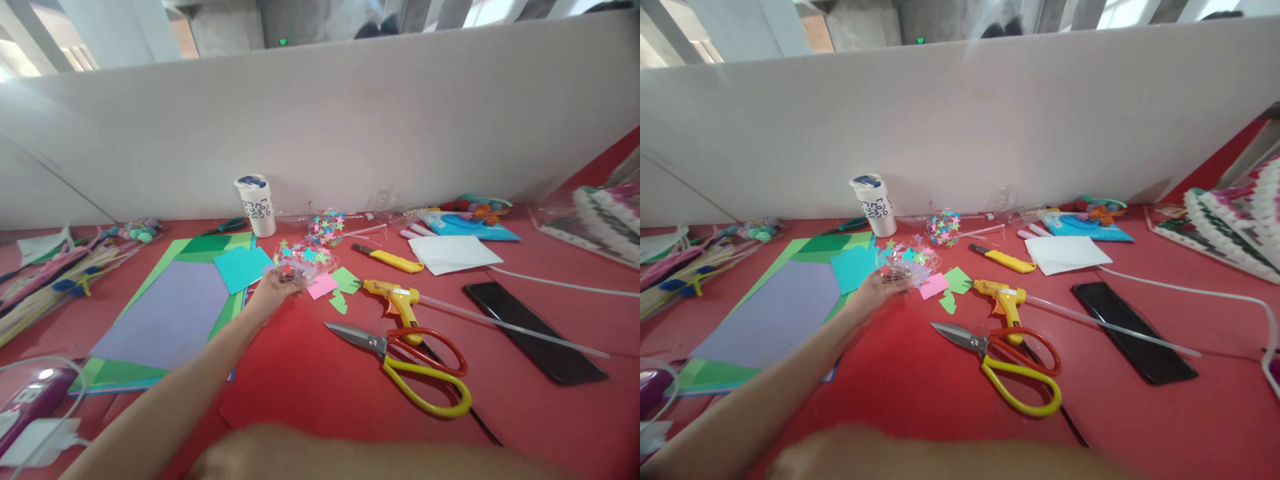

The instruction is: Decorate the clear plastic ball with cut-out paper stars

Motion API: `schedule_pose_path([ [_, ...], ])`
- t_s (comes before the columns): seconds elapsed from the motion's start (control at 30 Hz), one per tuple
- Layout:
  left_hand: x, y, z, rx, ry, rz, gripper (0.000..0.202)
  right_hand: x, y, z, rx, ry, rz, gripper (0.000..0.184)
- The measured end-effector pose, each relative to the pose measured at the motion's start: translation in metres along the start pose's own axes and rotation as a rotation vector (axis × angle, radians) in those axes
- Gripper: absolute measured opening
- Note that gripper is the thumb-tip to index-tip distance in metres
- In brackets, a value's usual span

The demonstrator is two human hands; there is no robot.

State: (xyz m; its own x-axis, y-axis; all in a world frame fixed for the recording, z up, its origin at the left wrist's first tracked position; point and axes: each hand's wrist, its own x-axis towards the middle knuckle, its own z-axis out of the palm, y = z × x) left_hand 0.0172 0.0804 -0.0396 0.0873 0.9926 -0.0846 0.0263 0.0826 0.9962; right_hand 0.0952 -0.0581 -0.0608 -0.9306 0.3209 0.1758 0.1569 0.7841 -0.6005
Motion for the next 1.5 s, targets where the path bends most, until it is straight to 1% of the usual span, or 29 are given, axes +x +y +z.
schedule_pose_path([
  [0.03, -0.001, -0.002, -0.003, -0.002, 0.010, -0.002, 0.021, -0.005, 0.008, -0.015, -0.064, -0.020, 0.023, 0.020],
  [0.07, -0.002, -0.004, -0.007, -0.008, 0.024, -0.005, 0.020, -0.011, 0.019, -0.031, -0.262, -0.046, 0.140, 0.010],
  [0.1, -0.002, -0.007, -0.010, -0.017, 0.039, -0.008, 0.020, -0.019, 0.030, -0.047, -0.368, -0.006, 0.298, 0.011],
  [0.17, -0.003, -0.011, -0.014, -0.041, 0.058, -0.015, 0.020, -0.036, 0.055, -0.075, -0.497, 0.100, 0.528, 0.019],
  [0.2, -0.003, -0.013, -0.015, -0.055, 0.062, -0.018, 0.020, -0.045, 0.066, -0.086, -0.546, 0.139, 0.624, 0.021],
  [0.27, -0.003, -0.016, -0.013, -0.081, 0.061, -0.028, 0.022, -0.060, 0.084, -0.100, -0.610, 0.174, 0.729, 0.019],
  [0.33, -0.003, -0.017, -0.008, -0.107, 0.049, -0.047, 0.024, -0.070, 0.093, -0.105, -0.639, 0.168, 0.746, 0.016],
  [0.4, -0.001, -0.017, 0.000, -0.133, 0.032, -0.073, 0.026, -0.072, 0.097, -0.106, -0.665, 0.162, 0.737, 0.014],
  [0.47, 0.001, -0.016, 0.006, -0.161, 0.020, -0.096, 0.028, -0.068, 0.101, -0.108, -0.705, 0.165, 0.720, 0.012],
  [0.57, 0.006, -0.011, 0.010, -0.209, 0.025, -0.108, 0.031, -0.052, 0.114, -0.113, -0.773, 0.132, 0.644, 0.022],
  [0.67, 0.008, -0.006, 0.009, -0.256, 0.038, -0.097, 0.031, -0.041, 0.129, -0.125, -0.809, 0.021, 0.540, 0.026],
  [0.73, 0.008, -0.004, 0.005, -0.280, 0.052, -0.085, 0.031, -0.040, 0.138, -0.138, -0.840, -0.019, 0.519, 0.025],
  [0.87, 0.008, -0.004, -0.002, -0.305, 0.089, -0.070, 0.031, -0.051, 0.150, -0.164, -0.925, 0.021, 0.582, 0.028],
  [0.93, 0.009, -0.006, -0.003, -0.308, 0.096, -0.073, 0.032, -0.056, 0.152, -0.170, -0.943, 0.017, 0.606, 0.027],
  [1.03, 0.012, -0.008, -0.003, -0.308, 0.095, -0.083, 0.032, -0.059, 0.149, -0.167, -0.923, -0.040, 0.582, 0.026],
  [1.17, 0.013, -0.011, -0.002, -0.311, 0.105, -0.091, 0.029, -0.051, 0.141, -0.153, -0.862, -0.129, 0.532, 0.029],
  [1.23, 0.012, -0.013, -0.003, -0.315, 0.108, -0.089, 0.029, -0.045, 0.141, -0.148, -0.838, -0.178, 0.549, 0.028],
  [1.3, 0.010, -0.013, -0.003, -0.319, 0.105, -0.082, 0.029, -0.039, 0.146, -0.149, -0.820, -0.211, 0.581, 0.027],
  [1.4, 0.008, -0.013, -0.003, -0.319, 0.091, -0.068, 0.028, -0.032, 0.155, -0.155, -0.811, -0.184, 0.638, 0.028],
  [1.5, 0.007, -0.012, -0.003, -0.318, 0.084, -0.055, 0.028, -0.030, 0.155, -0.159, -0.815, -0.084, 0.684, 0.030],
])
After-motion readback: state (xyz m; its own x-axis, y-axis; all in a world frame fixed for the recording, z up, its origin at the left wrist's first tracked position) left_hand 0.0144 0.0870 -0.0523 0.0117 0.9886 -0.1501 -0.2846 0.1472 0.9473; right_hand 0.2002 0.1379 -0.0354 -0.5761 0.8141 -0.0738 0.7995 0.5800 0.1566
